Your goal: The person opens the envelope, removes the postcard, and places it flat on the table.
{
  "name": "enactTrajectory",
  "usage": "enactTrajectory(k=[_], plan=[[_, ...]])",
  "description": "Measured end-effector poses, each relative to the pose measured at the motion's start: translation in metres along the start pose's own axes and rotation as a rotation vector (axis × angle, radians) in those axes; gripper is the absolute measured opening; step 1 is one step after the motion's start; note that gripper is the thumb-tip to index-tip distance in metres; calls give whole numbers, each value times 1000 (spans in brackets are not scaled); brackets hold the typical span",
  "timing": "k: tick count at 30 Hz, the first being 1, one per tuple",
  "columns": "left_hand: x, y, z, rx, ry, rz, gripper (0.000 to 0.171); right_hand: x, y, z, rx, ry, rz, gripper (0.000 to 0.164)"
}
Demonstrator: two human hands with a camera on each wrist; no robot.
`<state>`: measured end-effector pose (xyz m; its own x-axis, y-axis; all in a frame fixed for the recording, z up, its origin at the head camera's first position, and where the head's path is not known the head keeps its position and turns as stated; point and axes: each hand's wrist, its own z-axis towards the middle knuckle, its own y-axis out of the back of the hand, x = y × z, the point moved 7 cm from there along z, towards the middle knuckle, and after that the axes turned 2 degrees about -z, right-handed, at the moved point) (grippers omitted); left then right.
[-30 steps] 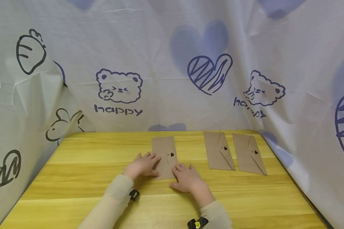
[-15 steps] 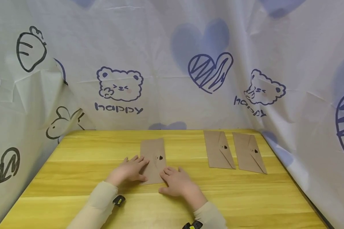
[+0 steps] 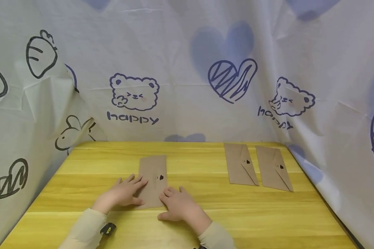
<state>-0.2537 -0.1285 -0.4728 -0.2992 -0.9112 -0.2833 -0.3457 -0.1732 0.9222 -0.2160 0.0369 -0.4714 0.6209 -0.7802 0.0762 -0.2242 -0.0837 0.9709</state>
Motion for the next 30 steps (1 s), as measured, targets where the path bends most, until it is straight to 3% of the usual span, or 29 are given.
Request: enactTrajectory(k=[16,25,30], plan=[[48,11,-42,-94,64,0,86,48,5,34,20,167,-25,71],[70,13,-64,-50,116,-35,90,77,8,47,17,195,-50,68],[80,16,-72,-57,127,-4,88,89,9,53,6,216,-86,67]])
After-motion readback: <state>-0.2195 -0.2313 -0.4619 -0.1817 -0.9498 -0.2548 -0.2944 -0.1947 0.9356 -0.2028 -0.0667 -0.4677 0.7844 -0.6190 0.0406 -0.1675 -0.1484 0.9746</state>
